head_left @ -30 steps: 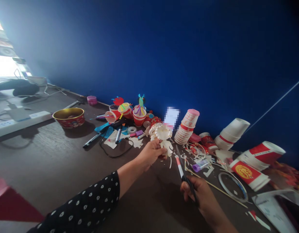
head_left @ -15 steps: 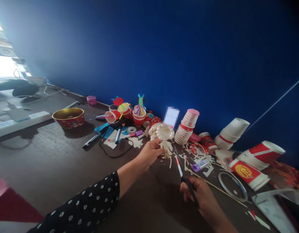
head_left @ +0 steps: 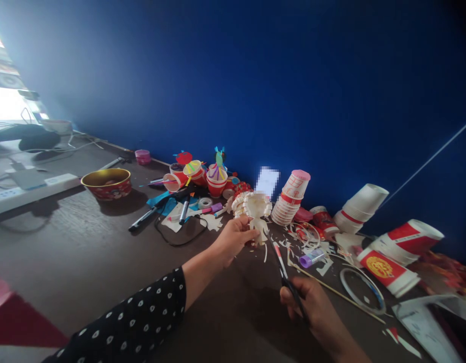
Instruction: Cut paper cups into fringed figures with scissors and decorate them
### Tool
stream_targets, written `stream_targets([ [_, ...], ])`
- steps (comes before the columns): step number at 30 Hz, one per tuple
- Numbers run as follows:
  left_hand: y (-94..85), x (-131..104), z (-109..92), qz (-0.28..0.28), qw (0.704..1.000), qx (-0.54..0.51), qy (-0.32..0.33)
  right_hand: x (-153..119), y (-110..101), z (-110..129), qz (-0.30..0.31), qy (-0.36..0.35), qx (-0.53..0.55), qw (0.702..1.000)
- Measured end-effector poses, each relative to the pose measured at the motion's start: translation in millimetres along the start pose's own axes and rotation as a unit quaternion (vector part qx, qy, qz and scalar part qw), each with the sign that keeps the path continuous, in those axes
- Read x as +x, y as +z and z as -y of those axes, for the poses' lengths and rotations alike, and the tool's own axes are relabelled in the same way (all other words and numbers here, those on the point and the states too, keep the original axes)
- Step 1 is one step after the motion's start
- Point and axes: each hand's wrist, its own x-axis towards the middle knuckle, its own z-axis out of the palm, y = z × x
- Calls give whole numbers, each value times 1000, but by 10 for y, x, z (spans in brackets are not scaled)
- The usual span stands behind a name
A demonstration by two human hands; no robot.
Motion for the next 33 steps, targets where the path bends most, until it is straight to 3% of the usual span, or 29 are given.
stream_targets([
  [12,-6,-4,29,16,999,-35,4,3,-8,-35,13,-7,-6,1000],
  [20,72,-62,-6,1,997,-65,-37,3,5,14,12,9,-19,1000],
  [33,150,-129,16,8,993,-109,-52,26,55,-89,-7,15,-14,1000],
])
